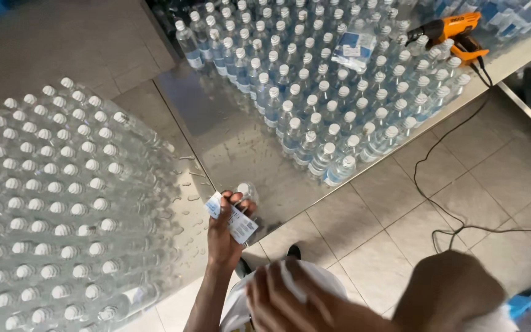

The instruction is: The person repeatedly picks up clear plastic water bottles from a large stack on a metal table and applies a small rectangular label to the side of each bottle. After labeling, the person places the bottle back onto the stack. The process is repeated continuously.

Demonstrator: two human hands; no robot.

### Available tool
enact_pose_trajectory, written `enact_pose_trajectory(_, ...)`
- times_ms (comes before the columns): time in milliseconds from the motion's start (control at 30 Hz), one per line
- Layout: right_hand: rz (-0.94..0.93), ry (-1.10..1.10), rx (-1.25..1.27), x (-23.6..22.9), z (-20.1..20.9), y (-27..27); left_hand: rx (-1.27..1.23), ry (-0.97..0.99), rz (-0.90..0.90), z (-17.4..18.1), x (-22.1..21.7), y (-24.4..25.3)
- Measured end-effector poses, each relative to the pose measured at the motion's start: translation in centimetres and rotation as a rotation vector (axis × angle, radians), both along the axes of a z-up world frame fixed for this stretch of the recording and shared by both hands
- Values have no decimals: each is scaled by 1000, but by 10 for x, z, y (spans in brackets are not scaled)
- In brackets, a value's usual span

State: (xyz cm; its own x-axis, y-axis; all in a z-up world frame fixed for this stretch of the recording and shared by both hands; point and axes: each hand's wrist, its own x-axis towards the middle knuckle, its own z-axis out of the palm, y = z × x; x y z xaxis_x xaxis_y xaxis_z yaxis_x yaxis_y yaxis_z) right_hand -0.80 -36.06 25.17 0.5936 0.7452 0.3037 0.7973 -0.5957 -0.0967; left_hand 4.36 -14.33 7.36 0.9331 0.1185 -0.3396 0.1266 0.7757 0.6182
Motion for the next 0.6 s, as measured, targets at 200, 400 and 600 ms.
enact_pose_trajectory(200, -212, 509, 476, 73, -78, 40, -125, 5, 39, 15, -7, 1)
enact_pose_trajectory(400, -419, 935, 1031, 54, -155, 83, -143, 40, -24, 14, -9, -1)
enact_pose_trajectory(600, -525, 1037, 1121, 55, -164, 95, -141, 59, -81, 4, -7, 9)
